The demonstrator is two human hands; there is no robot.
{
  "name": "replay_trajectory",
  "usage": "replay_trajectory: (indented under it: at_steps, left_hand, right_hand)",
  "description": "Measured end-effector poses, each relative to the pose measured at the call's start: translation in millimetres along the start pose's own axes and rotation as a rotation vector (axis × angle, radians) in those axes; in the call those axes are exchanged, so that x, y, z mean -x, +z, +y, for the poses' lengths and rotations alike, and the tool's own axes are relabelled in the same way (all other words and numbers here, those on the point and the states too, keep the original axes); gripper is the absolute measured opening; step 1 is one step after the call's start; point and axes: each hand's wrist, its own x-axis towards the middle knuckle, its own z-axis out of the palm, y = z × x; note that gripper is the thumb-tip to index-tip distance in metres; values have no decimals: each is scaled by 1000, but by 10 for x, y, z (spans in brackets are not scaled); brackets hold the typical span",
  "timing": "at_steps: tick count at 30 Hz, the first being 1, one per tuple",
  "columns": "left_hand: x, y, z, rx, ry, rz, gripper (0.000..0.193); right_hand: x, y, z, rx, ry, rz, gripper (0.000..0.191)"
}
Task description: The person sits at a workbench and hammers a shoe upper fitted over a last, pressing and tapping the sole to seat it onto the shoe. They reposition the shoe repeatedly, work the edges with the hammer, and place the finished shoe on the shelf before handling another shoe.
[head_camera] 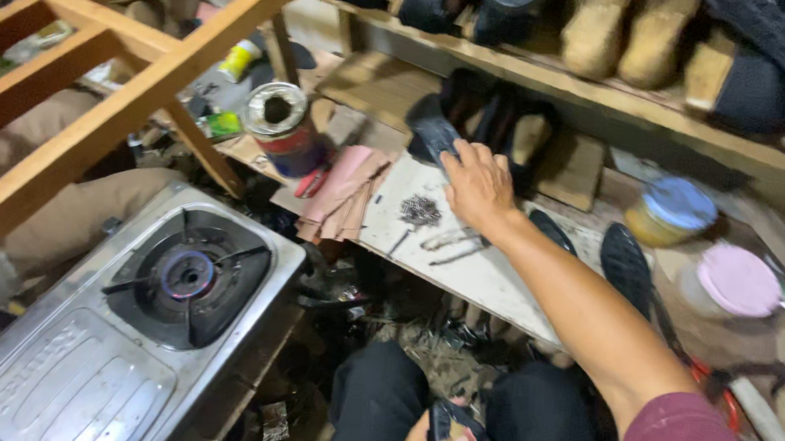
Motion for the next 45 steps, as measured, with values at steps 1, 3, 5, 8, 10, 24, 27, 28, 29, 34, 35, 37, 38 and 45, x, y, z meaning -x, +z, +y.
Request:
replay_trajectory:
  at_steps: [1, 3, 5, 8, 10, 24, 27, 28, 29, 34, 35, 37, 38, 45]
  left_hand:
    - [-29, -12, 29, 32, -71, 31, 75]
    - [-62, -41, 69, 51, -19, -3, 73]
    - [-64, -74, 87, 68, -6, -14, 73]
    - [-26, -81, 69, 76, -24, -21, 71]
    - [-21, -80, 51, 48, 9, -45, 69]
    - [283, -269, -213, -166, 136, -275, 87]
    - [429, -149, -181, -457, 93, -363, 106]
    - [491, -111, -183, -565, 63, -405, 117]
    - [551, -67, -207, -628, 37, -427, 121]
    - [763, 75, -571, -194, -38, -340, 113]
    - [797, 65, -651, -324, -48, -315, 90]
    - [848, -2, -732, -576, -71, -246, 52]
    - [866, -46, -730, -512, -49, -312, 45]
    - [1058, -178, 12, -596, 199, -192, 29]
  right_hand:
    - [-113, 48, -15, 18, 8, -29, 58]
    - [-295, 113, -32, 86, -3, -52, 57]
    - [-409, 110, -28, 183, -31, -44, 54]
    - [-349, 26, 46, 118, -61, 100, 34]
    - [-68, -134, 91, -147, -7, 244, 37]
    - [5162, -722, -27, -969, 1190, -63, 49]
    - [5529, -685, -103, -1006, 1434, -225, 54]
    - [5563, -682, -141, -863, 1279, -192, 47]
    - [5579, -671, -172, -720, 1122, -159, 41]
    - [5142, -667, -350, -568, 1066, -169, 55]
    - [5023, -656, -361, -476, 1043, -244, 59]
    - [4834, -590, -348, -447, 997, -286, 66]
    - [4774, -539, -320, -514, 971, -258, 69]
    - [4576, 68, -54, -601, 1036, -251, 83]
